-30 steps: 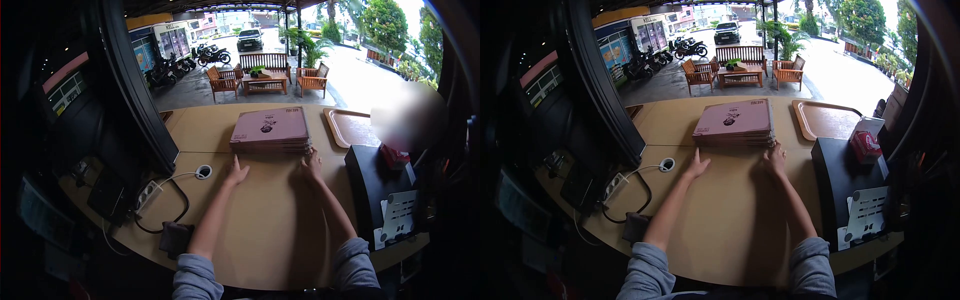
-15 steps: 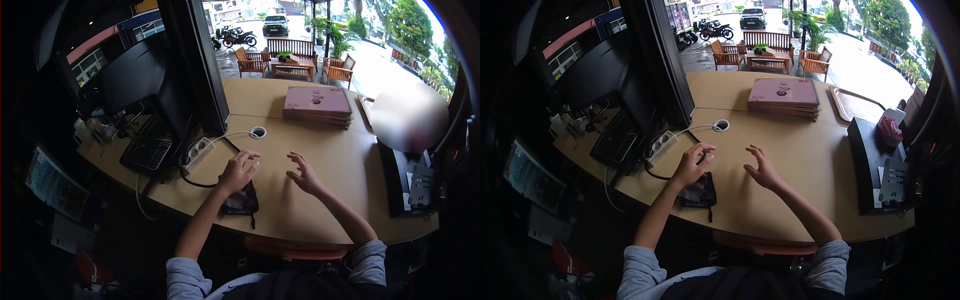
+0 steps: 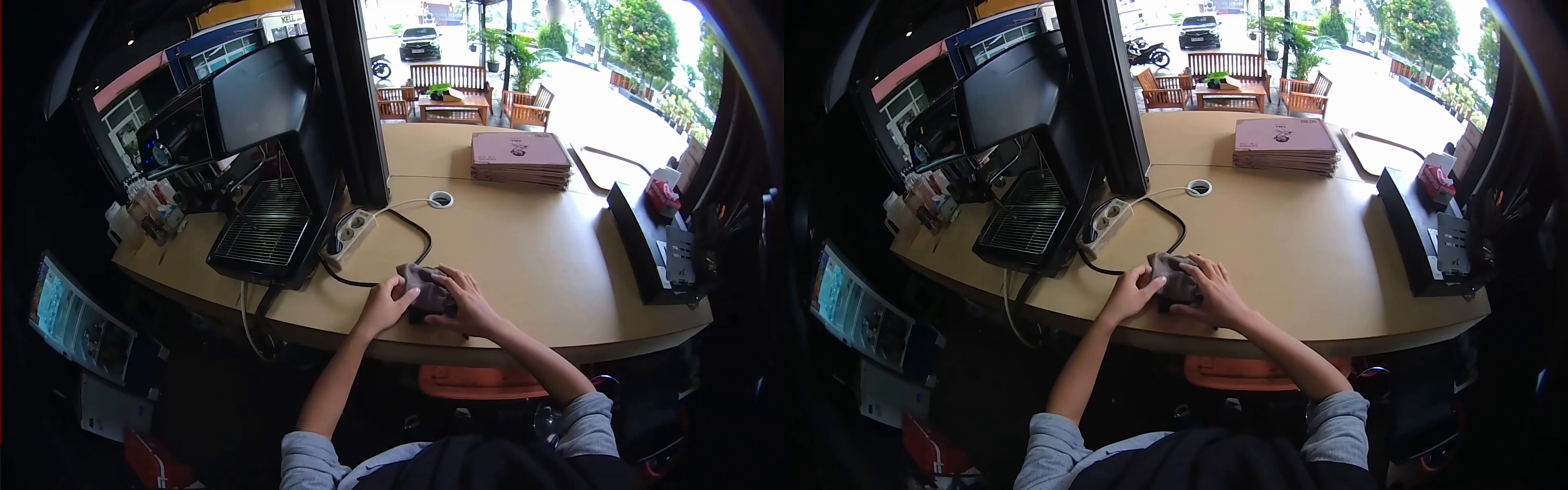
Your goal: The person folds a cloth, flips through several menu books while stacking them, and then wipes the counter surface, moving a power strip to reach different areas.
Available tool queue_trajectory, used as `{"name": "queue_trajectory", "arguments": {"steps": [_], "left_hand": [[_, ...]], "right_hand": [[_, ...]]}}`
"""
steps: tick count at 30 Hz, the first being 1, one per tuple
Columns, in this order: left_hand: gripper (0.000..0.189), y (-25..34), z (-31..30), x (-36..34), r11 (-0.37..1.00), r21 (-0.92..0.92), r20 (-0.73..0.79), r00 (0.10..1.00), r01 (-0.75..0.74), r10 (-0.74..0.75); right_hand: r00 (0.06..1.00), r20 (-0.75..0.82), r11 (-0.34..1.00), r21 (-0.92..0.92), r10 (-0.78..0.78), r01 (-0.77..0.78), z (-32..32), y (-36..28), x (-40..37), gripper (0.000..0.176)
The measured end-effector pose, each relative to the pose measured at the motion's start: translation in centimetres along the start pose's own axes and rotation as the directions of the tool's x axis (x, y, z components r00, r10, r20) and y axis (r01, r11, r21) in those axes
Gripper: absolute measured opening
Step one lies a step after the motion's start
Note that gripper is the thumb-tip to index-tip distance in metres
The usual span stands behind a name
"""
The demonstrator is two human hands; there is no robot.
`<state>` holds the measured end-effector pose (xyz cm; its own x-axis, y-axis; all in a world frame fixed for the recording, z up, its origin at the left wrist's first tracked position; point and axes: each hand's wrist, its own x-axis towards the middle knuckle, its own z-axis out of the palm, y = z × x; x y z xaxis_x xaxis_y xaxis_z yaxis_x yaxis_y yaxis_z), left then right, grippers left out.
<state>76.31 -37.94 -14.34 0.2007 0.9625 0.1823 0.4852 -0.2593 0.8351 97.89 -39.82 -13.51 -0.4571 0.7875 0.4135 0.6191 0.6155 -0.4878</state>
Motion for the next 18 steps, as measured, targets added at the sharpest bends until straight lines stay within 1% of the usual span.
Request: {"name": "queue_trajectory", "arguments": {"steps": [1,2,3,4,5,6,7,8,9,10,11,12,13,14,15,16,18], "left_hand": [[0.022,1.8,0.6,0.0,0.84,-0.541,0.078,0.997,0.044,-0.001],[0.022,3.7,0.9,-0.1,0.838,-0.544,0.079,0.997,0.039,0.005],[0.02,5.8,1.1,-0.3,0.819,-0.574,0.114,0.992,0.017,0.059],[0.018,7.8,1.0,-0.5,0.799,-0.602,0.148,0.982,-0.003,0.115],[0.027,9.6,0.7,-0.4,0.782,-0.617,0.199,0.979,0.087,0.048],[0.027,10.0,0.8,0.0,0.783,-0.616,0.208,0.977,0.085,0.058],[0.039,10.2,0.8,0.4,0.912,-0.375,-0.019,0.985,-0.167,0.173],[0.051,10.5,1.1,0.8,0.931,-0.061,-0.202,0.918,-0.36,0.341],[0.076,10.9,1.7,1.5,0.91,0.053,-0.271,0.871,-0.412,0.41],[0.088,9.5,3.0,2.9,0.878,0.172,-0.221,0.851,-0.447,0.477],[0.081,8.3,4.3,4.1,0.913,0.097,-0.071,0.912,-0.396,0.404],[0.074,8.0,5.1,5.0,0.943,0.036,0.085,0.942,-0.33,0.326],[0.074,8.9,5.8,6.0,0.941,0.033,0.09,0.939,-0.337,0.333],[0.059,10.1,6.7,7.4,0.954,0.056,0.102,0.952,-0.296,0.29],[0.046,11.5,7.5,8.8,0.963,0.078,0.113,0.962,-0.257,0.248],[0.023,13.2,8.2,9.6,0.937,0.009,0.002,0.937,-0.349,0.349],[0.019,14.9,9.4,12.2,0.849,0.133,-0.113,0.844,-0.511,0.525]], "right_hand": [[1.0,0.005,0.999,0.029,-0.017,0.017,-0.8,-1.1,-0.1,0.071],[0.999,0.011,0.998,0.058,-0.037,0.036,-1.4,-1.8,-0.1,0.073],[0.989,-0.116,0.987,0.118,-0.094,0.108,-1.6,-2.2,0.2,0.062],[0.988,-0.122,0.988,0.114,-0.094,0.108,-2.4,-2.0,0.2,0.062],[0.997,-0.048,0.969,0.243,0.065,-0.051,-3.6,-1.6,0.3,0.054],[0.976,0.043,0.909,0.356,0.214,-0.215,-4.9,-1.3,0.4,0.046],[0.975,-0.206,0.923,0.386,0.089,-0.003,-6.3,-1.5,0.8,0.034],[0.967,-0.167,0.91,0.399,0.195,-0.114,-8.1,-1.1,1.0,0.03],[0.961,-0.173,0.903,0.411,0.214,-0.127,-9.5,-0.3,1.2,0.027],[0.956,-0.18,0.896,0.422,0.232,-0.139,-11.0,0.3,1.5,0.024],[0.961,-0.179,0.915,0.383,0.21,-0.129,-12.5,0.8,1.8,0.023],[0.967,-0.175,0.931,0.346,0.186,-0.116,-14.1,1.2,2.2,0.022],[0.974,-0.164,0.94,0.327,0.154,-0.093,-15.6,1.7,2.7,0.023],[0.973,-0.215,0.947,0.323,0.081,-0.007,-16.8,2.5,3.2,0.026],[0.953,-0.299,0.942,0.332,0.048,0.057,-18.4,2.3,3.5,0.026],[0.925,-0.381,0.935,0.333,0.016,0.12,-20.2,1.8,3.5,0.027],[0.928,-0.353,0.941,0.338,0.117,0.01,-23.7,1.9,2.3,0.03]]}}
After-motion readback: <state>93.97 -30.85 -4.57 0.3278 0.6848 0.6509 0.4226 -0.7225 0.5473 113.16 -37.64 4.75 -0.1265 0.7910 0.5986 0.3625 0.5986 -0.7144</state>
